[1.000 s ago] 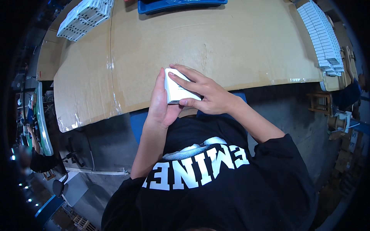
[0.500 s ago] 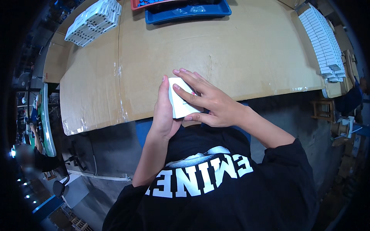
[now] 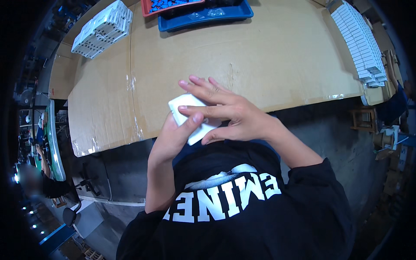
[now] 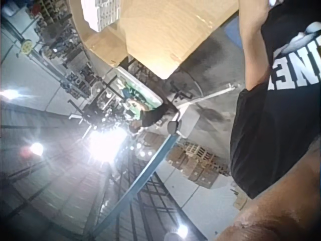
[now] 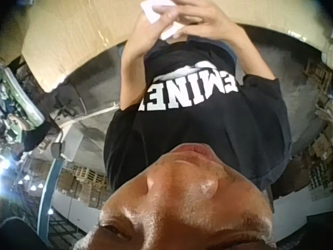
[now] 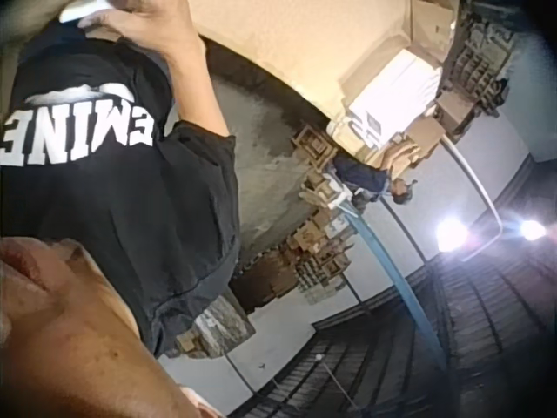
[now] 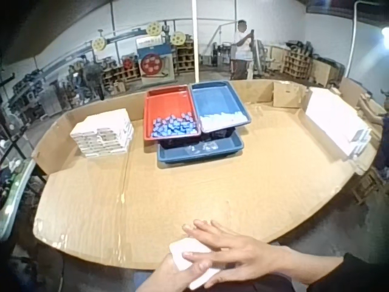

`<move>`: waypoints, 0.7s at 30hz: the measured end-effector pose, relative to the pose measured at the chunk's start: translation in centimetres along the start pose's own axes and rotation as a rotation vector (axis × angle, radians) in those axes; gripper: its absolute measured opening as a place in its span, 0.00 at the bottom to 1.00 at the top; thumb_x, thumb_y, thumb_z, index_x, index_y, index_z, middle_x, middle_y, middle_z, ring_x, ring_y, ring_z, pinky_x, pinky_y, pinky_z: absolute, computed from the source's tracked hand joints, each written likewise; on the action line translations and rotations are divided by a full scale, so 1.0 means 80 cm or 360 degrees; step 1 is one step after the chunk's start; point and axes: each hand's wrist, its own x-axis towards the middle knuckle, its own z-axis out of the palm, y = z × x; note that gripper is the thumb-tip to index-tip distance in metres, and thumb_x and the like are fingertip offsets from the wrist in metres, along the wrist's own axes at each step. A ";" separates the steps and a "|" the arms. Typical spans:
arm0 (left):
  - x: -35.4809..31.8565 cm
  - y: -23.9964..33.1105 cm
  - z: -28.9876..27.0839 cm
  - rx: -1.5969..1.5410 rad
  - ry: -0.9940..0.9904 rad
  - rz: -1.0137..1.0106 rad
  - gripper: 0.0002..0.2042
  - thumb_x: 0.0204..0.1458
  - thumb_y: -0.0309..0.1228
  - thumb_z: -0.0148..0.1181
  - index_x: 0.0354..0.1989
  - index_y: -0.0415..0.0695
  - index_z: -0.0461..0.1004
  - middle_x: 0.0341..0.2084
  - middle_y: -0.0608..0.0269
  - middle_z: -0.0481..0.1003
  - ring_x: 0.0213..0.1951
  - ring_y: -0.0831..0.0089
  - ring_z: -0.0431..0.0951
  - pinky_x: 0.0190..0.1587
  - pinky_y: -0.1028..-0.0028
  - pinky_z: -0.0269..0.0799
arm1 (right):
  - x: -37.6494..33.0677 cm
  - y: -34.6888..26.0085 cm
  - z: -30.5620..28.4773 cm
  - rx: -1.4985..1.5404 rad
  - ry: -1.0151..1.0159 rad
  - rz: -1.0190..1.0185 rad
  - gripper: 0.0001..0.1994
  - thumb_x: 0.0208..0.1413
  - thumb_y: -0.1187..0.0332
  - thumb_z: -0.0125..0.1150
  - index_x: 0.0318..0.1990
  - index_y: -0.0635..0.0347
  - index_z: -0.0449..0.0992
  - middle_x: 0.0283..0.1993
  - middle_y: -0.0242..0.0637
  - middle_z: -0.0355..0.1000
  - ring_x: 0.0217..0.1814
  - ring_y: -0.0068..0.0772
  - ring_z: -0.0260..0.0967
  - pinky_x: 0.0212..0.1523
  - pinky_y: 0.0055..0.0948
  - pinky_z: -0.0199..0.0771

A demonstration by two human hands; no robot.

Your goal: Assembling small hardware components and putting them into boxes.

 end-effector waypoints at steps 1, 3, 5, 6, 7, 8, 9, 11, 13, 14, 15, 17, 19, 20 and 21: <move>-0.002 0.003 -0.003 0.0130 -0.0003 0.0029 0.22 0.65 0.38 0.62 0.60 0.38 0.66 0.43 0.60 0.78 0.47 0.75 0.78 0.46 0.75 0.75 | 0.003 -0.002 0.002 -0.0004 0.0006 -0.0005 0.43 0.44 0.58 0.80 0.71 0.55 0.69 0.82 0.55 0.45 0.84 0.57 0.43 0.78 0.54 0.46; -0.009 0.005 -0.009 0.0056 0.0030 -0.0038 0.20 0.64 0.34 0.64 0.59 0.36 0.69 0.48 0.56 0.78 0.50 0.74 0.79 0.51 0.74 0.76 | 0.007 -0.011 0.014 0.0497 0.0248 0.0192 0.45 0.43 0.58 0.81 0.71 0.59 0.69 0.83 0.54 0.43 0.84 0.55 0.43 0.78 0.53 0.48; -0.012 -0.002 -0.010 0.0034 0.0404 0.0092 0.19 0.63 0.29 0.64 0.59 0.34 0.71 0.51 0.56 0.78 0.53 0.72 0.78 0.56 0.72 0.75 | 0.008 -0.018 0.014 0.0630 0.0357 0.0203 0.42 0.47 0.59 0.80 0.70 0.59 0.69 0.82 0.51 0.46 0.84 0.51 0.44 0.77 0.50 0.51; -0.017 -0.005 -0.014 0.0054 0.0453 0.0195 0.19 0.62 0.25 0.66 0.60 0.34 0.72 0.52 0.56 0.77 0.54 0.73 0.78 0.59 0.72 0.74 | 0.009 -0.021 0.016 0.0881 0.0592 0.0371 0.41 0.48 0.58 0.79 0.70 0.59 0.69 0.82 0.50 0.47 0.84 0.49 0.45 0.77 0.48 0.53; -0.021 -0.007 -0.018 0.0060 0.0445 0.0186 0.19 0.62 0.25 0.66 0.60 0.34 0.72 0.52 0.56 0.77 0.54 0.73 0.78 0.59 0.72 0.74 | 0.010 -0.020 0.019 0.1132 0.0829 0.0540 0.40 0.50 0.58 0.78 0.70 0.59 0.69 0.82 0.49 0.48 0.84 0.48 0.46 0.77 0.46 0.55; -0.028 -0.009 -0.019 0.0146 0.0442 0.0229 0.20 0.61 0.25 0.67 0.59 0.34 0.72 0.52 0.56 0.78 0.53 0.73 0.78 0.59 0.73 0.73 | 0.007 -0.017 0.024 0.1079 0.0909 0.0562 0.31 0.56 0.60 0.74 0.66 0.62 0.74 0.74 0.49 0.62 0.77 0.44 0.60 0.71 0.41 0.66; -0.033 -0.011 -0.019 0.0230 0.0438 0.0271 0.20 0.60 0.24 0.67 0.59 0.34 0.72 0.51 0.56 0.78 0.53 0.73 0.78 0.58 0.73 0.73 | 0.003 -0.014 0.025 0.1079 0.0924 0.0576 0.31 0.56 0.60 0.74 0.66 0.62 0.74 0.74 0.49 0.62 0.77 0.44 0.60 0.71 0.41 0.66; -0.038 -0.013 -0.016 0.0207 0.0439 0.0251 0.21 0.58 0.24 0.70 0.58 0.33 0.73 0.51 0.57 0.78 0.53 0.74 0.78 0.58 0.73 0.73 | -0.006 -0.007 0.024 0.1227 0.0667 0.0635 0.22 0.57 0.66 0.72 0.56 0.66 0.79 0.60 0.46 0.75 0.63 0.39 0.72 0.62 0.36 0.74; -0.042 -0.016 -0.016 0.0282 0.0452 0.0294 0.20 0.57 0.25 0.71 0.57 0.34 0.74 0.50 0.57 0.79 0.53 0.74 0.78 0.57 0.75 0.73 | -0.010 -0.005 0.023 0.1304 0.0544 0.0675 0.17 0.57 0.70 0.72 0.52 0.68 0.82 0.53 0.45 0.81 0.56 0.36 0.78 0.58 0.34 0.78; -0.042 -0.014 -0.016 0.0279 0.0443 0.0284 0.20 0.57 0.25 0.71 0.57 0.34 0.74 0.50 0.57 0.79 0.53 0.74 0.78 0.57 0.75 0.73 | -0.010 -0.005 0.020 0.1288 0.0521 0.0656 0.17 0.54 0.71 0.74 0.50 0.67 0.82 0.53 0.45 0.81 0.56 0.37 0.78 0.58 0.34 0.78; -0.042 -0.012 -0.014 0.0362 0.0459 0.0282 0.20 0.56 0.24 0.72 0.56 0.34 0.75 0.50 0.57 0.80 0.52 0.75 0.79 0.56 0.75 0.74 | -0.010 -0.005 0.017 0.1271 0.0498 0.0637 0.18 0.51 0.72 0.76 0.49 0.67 0.83 0.53 0.46 0.80 0.56 0.38 0.79 0.58 0.35 0.78; -0.041 -0.009 -0.012 0.0443 0.0467 0.0276 0.19 0.55 0.24 0.72 0.55 0.34 0.76 0.50 0.57 0.80 0.52 0.75 0.79 0.55 0.76 0.74 | -0.010 -0.004 0.015 0.1226 0.0504 0.0569 0.16 0.50 0.75 0.76 0.48 0.66 0.84 0.53 0.43 0.81 0.55 0.35 0.79 0.57 0.32 0.79; -0.039 -0.008 -0.010 0.0493 0.0410 0.0370 0.18 0.55 0.23 0.73 0.53 0.35 0.78 0.48 0.57 0.82 0.51 0.75 0.80 0.54 0.77 0.74 | -0.011 -0.003 0.012 0.1180 0.0506 0.0497 0.15 0.49 0.78 0.76 0.47 0.64 0.84 0.52 0.40 0.81 0.54 0.31 0.79 0.56 0.29 0.79; -0.039 -0.007 -0.010 0.0490 0.0405 0.0365 0.18 0.55 0.23 0.73 0.53 0.35 0.78 0.48 0.57 0.82 0.51 0.75 0.80 0.54 0.77 0.74 | -0.012 -0.002 0.012 0.1179 0.0513 0.0455 0.16 0.47 0.76 0.77 0.46 0.66 0.84 0.50 0.43 0.81 0.53 0.36 0.80 0.55 0.32 0.80; -0.038 -0.006 -0.010 0.0533 0.0372 0.0371 0.18 0.54 0.23 0.72 0.53 0.36 0.78 0.48 0.57 0.82 0.50 0.75 0.81 0.53 0.76 0.75 | -0.013 -0.002 0.011 0.1177 0.0519 0.0413 0.18 0.45 0.75 0.79 0.46 0.67 0.84 0.49 0.46 0.82 0.53 0.40 0.81 0.54 0.35 0.81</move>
